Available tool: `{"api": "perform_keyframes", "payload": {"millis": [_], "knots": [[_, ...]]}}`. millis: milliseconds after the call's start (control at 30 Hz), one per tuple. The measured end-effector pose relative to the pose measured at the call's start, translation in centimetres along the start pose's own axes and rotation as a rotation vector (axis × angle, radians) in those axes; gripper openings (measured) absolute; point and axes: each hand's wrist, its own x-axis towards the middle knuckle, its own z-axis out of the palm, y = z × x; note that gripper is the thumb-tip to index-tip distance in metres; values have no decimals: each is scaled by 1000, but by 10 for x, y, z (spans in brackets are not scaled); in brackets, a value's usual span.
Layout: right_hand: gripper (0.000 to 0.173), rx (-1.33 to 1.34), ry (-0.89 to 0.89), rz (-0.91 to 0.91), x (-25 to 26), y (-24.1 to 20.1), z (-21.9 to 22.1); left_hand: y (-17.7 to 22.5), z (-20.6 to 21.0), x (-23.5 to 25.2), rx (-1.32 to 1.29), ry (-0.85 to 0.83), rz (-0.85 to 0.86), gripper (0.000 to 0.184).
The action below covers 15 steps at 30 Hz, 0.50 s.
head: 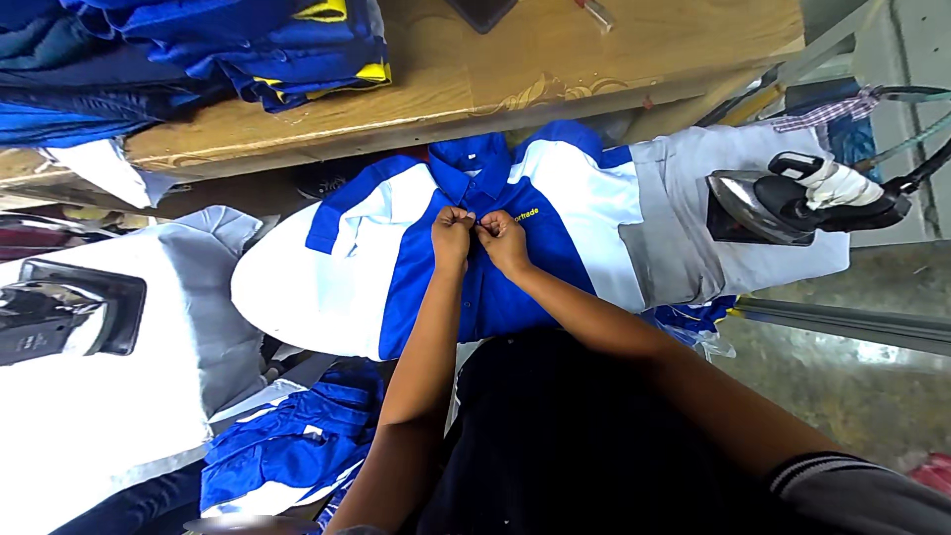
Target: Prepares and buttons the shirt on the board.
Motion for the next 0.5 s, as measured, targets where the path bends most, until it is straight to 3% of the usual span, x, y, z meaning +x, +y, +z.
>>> {"api": "perform_keyframes", "payload": {"millis": [267, 500], "knots": [[17, 39, 9, -56, -1, 8, 5, 0, 0, 5, 15, -22, -26, 7], [20, 144, -185, 177, 11, -7, -16, -5, -11, 9, 56, -104, -26, 14]]}}
